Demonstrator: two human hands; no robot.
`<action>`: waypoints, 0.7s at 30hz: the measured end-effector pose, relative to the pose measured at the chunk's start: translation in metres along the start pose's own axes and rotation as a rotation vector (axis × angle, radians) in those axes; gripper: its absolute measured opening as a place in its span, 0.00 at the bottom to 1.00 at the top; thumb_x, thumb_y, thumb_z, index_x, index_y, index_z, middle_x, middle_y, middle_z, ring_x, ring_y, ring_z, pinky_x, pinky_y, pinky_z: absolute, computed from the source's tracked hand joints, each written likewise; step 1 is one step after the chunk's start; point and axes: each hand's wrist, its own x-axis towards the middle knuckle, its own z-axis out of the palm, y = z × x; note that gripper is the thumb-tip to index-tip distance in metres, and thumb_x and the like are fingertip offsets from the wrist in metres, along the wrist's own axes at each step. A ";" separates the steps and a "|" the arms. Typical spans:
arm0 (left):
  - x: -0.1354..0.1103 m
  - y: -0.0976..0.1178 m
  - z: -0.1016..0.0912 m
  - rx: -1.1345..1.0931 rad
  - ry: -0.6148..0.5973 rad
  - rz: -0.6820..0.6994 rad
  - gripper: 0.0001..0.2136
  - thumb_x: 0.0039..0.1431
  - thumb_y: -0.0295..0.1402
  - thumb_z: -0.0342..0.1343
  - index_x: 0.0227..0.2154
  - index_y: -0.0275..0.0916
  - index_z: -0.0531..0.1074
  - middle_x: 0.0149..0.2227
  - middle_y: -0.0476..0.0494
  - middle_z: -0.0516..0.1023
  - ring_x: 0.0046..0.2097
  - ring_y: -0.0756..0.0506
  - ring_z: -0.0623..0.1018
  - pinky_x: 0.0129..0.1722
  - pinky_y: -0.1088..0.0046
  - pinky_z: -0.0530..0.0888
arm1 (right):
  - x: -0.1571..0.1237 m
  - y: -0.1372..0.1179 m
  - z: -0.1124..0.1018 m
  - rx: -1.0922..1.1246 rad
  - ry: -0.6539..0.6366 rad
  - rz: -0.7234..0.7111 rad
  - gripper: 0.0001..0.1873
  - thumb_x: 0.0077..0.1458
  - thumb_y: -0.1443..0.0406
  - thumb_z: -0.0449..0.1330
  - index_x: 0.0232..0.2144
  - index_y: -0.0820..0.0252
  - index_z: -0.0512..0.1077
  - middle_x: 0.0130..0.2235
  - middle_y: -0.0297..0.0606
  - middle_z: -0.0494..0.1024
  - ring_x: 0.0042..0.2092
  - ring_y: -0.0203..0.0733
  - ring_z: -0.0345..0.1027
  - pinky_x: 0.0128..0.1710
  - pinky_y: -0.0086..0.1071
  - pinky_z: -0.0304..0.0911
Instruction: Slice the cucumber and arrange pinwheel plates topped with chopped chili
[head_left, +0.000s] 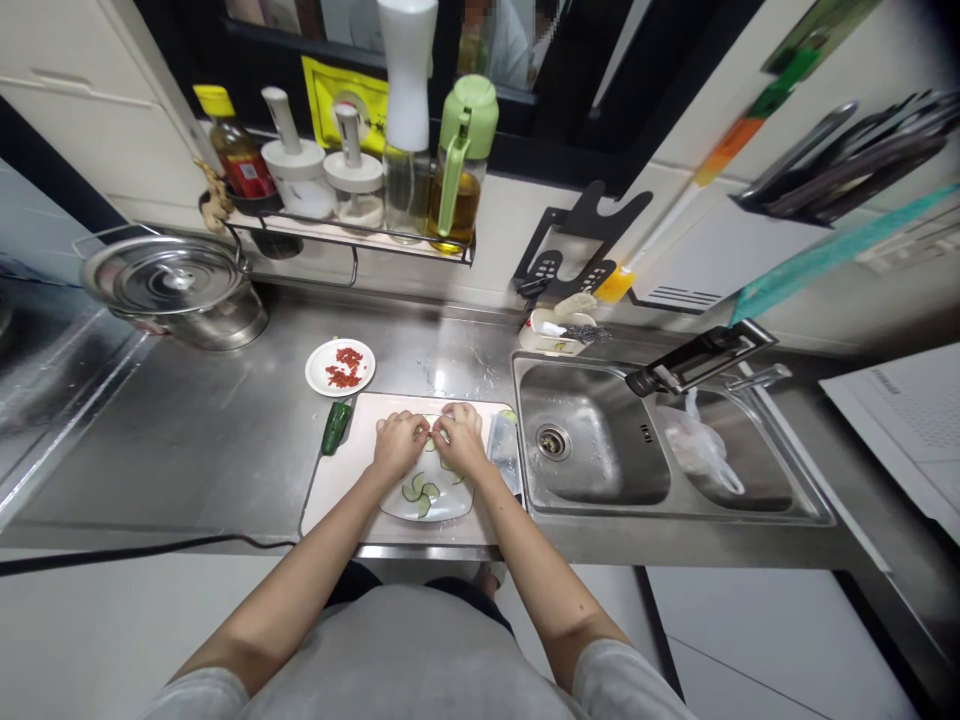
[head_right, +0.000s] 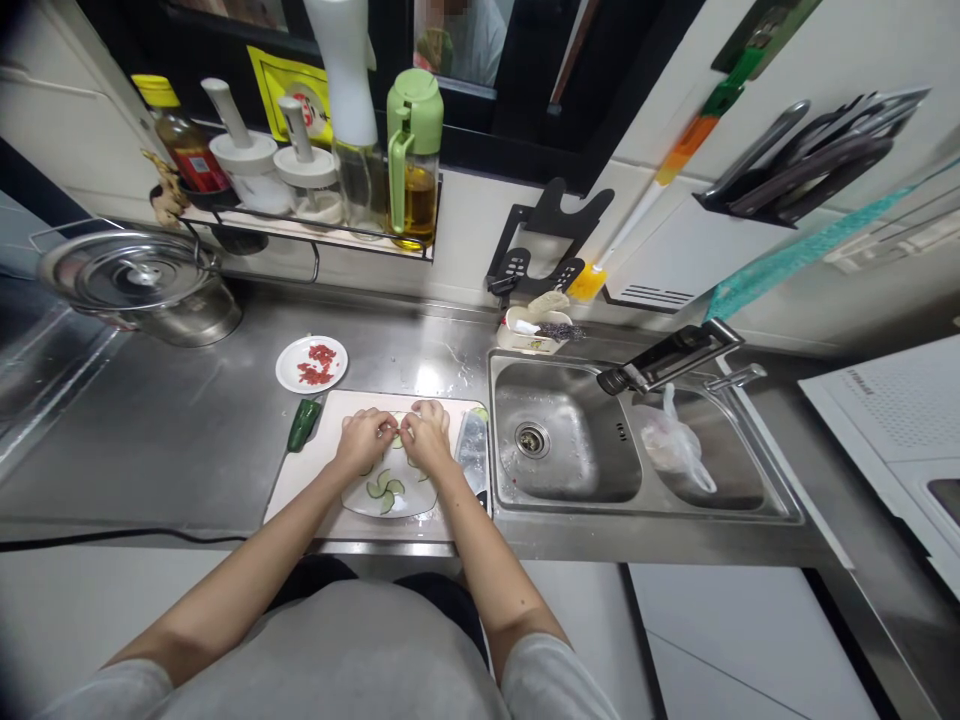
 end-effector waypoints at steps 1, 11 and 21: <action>0.000 0.000 -0.001 -0.009 0.001 -0.002 0.09 0.58 0.34 0.51 0.37 0.45 0.75 0.40 0.44 0.76 0.47 0.41 0.71 0.46 0.63 0.60 | 0.000 0.000 -0.001 0.002 -0.001 0.003 0.04 0.55 0.64 0.57 0.32 0.56 0.73 0.51 0.42 0.64 0.55 0.51 0.47 0.54 0.45 0.47; 0.000 -0.010 -0.010 -0.044 0.070 -0.046 0.09 0.58 0.35 0.50 0.37 0.45 0.75 0.38 0.45 0.77 0.46 0.42 0.72 0.46 0.64 0.62 | -0.005 0.004 -0.017 0.085 0.124 0.079 0.07 0.56 0.63 0.56 0.31 0.56 0.73 0.49 0.41 0.66 0.54 0.50 0.50 0.55 0.44 0.47; -0.017 -0.041 -0.033 -0.172 0.233 -0.180 0.11 0.57 0.37 0.51 0.40 0.44 0.75 0.36 0.47 0.78 0.42 0.44 0.74 0.44 0.68 0.65 | -0.033 0.010 -0.040 0.213 0.322 0.120 0.08 0.55 0.62 0.55 0.29 0.56 0.73 0.42 0.41 0.70 0.49 0.48 0.59 0.53 0.42 0.51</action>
